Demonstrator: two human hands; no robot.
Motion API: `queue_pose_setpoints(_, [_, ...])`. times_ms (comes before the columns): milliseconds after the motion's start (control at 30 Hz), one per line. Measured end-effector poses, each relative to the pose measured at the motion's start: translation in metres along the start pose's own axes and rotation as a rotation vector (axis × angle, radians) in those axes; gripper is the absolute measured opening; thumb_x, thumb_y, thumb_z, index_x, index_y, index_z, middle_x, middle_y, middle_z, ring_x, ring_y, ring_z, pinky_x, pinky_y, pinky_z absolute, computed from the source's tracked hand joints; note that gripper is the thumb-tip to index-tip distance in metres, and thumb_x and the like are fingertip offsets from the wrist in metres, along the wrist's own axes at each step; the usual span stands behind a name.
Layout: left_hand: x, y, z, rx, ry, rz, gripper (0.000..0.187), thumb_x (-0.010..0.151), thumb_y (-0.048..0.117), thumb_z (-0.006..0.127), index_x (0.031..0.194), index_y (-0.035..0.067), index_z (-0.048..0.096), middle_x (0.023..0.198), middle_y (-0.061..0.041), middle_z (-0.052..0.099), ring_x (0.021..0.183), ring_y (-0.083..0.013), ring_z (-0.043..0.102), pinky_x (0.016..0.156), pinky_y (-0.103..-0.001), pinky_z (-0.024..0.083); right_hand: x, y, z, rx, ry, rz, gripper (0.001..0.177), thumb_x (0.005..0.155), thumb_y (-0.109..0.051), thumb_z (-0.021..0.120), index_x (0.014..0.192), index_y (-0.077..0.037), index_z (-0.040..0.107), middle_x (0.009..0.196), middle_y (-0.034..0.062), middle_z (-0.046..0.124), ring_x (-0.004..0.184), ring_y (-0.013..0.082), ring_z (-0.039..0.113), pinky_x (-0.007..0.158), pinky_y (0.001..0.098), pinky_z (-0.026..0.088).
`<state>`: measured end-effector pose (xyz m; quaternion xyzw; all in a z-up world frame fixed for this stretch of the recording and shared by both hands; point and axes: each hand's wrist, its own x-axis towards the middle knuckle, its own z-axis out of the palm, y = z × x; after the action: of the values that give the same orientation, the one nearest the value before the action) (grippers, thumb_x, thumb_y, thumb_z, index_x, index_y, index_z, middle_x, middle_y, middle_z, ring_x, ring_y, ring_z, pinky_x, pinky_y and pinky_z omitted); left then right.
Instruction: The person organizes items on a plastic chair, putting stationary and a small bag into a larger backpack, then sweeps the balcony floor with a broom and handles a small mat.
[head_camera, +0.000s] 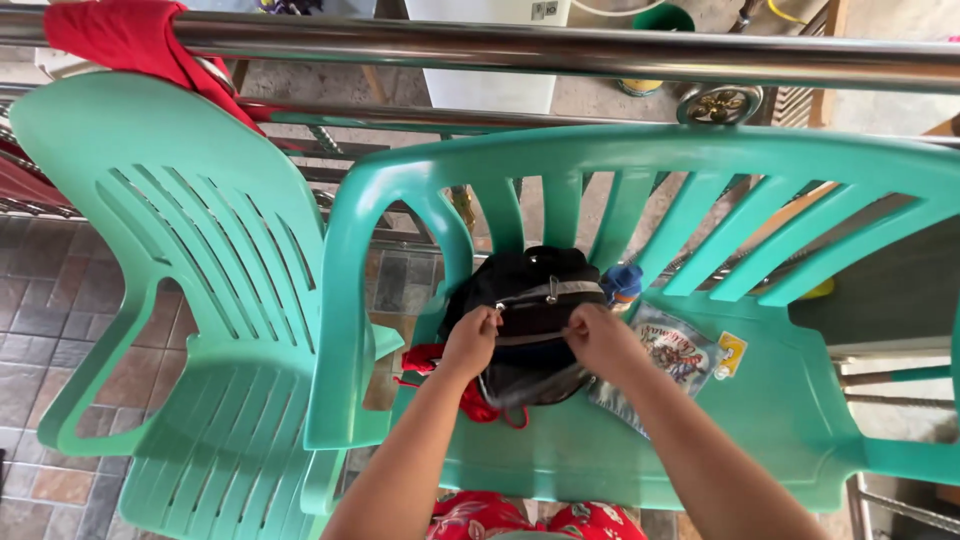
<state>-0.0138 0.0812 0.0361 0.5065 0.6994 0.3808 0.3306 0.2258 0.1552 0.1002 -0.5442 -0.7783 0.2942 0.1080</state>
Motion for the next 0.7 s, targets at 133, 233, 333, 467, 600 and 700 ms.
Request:
queue_pose_setpoints(133, [0.005, -0.012, 0.003, -0.122, 0.022, -0.024, 0.016, 0.101, 0.020, 0.054, 0.100, 0.007, 0.063, 0.092, -0.011, 0.071, 0.086, -0.0284, 0.069, 0.078, -0.039, 0.053, 0.017, 0.140, 0.099, -0.002, 0.414, 0.105, 0.036, 0.082, -0.013, 0.071, 0.115, -0.004, 0.060, 0.108, 0.0221, 0.068, 0.102, 0.0423, 0.064, 0.087, 0.0503, 0.053])
queue_pose_setpoints(233, [-0.006, -0.019, 0.007, -0.062, -0.016, -0.113, 0.018, 0.101, 0.021, 0.055, 0.098, 0.006, 0.065, 0.088, -0.012, 0.071, 0.084, -0.0288, 0.070, 0.077, -0.039, 0.054, 0.010, 0.085, 0.055, 0.388, 0.050, 0.631, 0.058, 0.078, -0.011, 0.066, 0.136, -0.014, 0.059, 0.121, 0.0188, 0.070, 0.104, 0.0362, 0.071, 0.090, 0.0485, 0.057])
queue_pose_setpoints(333, [-0.005, -0.008, 0.009, -0.112, 0.033, -0.104, 0.019, 0.102, 0.023, 0.054, 0.101, 0.007, 0.064, 0.089, -0.011, 0.071, 0.084, -0.0285, 0.070, 0.077, -0.040, 0.054, 0.023, 0.143, 0.091, 0.177, -0.041, 0.397, 0.054, 0.081, -0.015, 0.068, 0.134, -0.002, 0.062, 0.120, 0.0218, 0.071, 0.111, 0.0360, 0.068, 0.095, 0.0443, 0.054])
queue_pose_setpoints(467, [-0.016, 0.017, 0.014, -0.076, 0.140, -0.128, 0.021, 0.102, 0.027, 0.058, 0.110, 0.009, 0.065, 0.094, -0.012, 0.071, 0.088, -0.0300, 0.069, 0.076, -0.041, 0.053, 0.018, 0.102, 0.047, 0.093, -0.141, 0.474, 0.042, 0.085, -0.027, 0.071, 0.121, -0.005, 0.071, 0.107, 0.0190, 0.077, 0.105, 0.0350, 0.070, 0.094, 0.0430, 0.051])
queue_pose_setpoints(600, [-0.047, 0.072, 0.018, 0.061, 0.257, 0.038, 0.022, 0.092, 0.019, 0.067, 0.111, 0.008, 0.065, 0.095, -0.014, 0.066, 0.089, -0.0334, 0.066, 0.079, -0.044, 0.053, 0.029, 0.140, 0.058, 0.216, -0.350, 0.653, 0.042, 0.088, -0.038, 0.073, 0.101, 0.002, 0.077, 0.096, 0.0239, 0.077, 0.096, 0.0434, 0.073, 0.084, 0.0506, 0.059])
queue_pose_setpoints(700, [-0.060, 0.097, 0.032, 0.045, 0.108, 0.303, 0.020, 0.090, 0.012, 0.068, 0.109, 0.008, 0.066, 0.100, -0.015, 0.064, 0.096, -0.0363, 0.064, 0.084, -0.047, 0.053, 0.043, 0.168, 0.055, -0.121, -0.395, 0.409, 0.042, 0.090, -0.042, 0.071, 0.099, -0.002, 0.078, 0.097, 0.0233, 0.075, 0.095, 0.0426, 0.071, 0.085, 0.0508, 0.056])
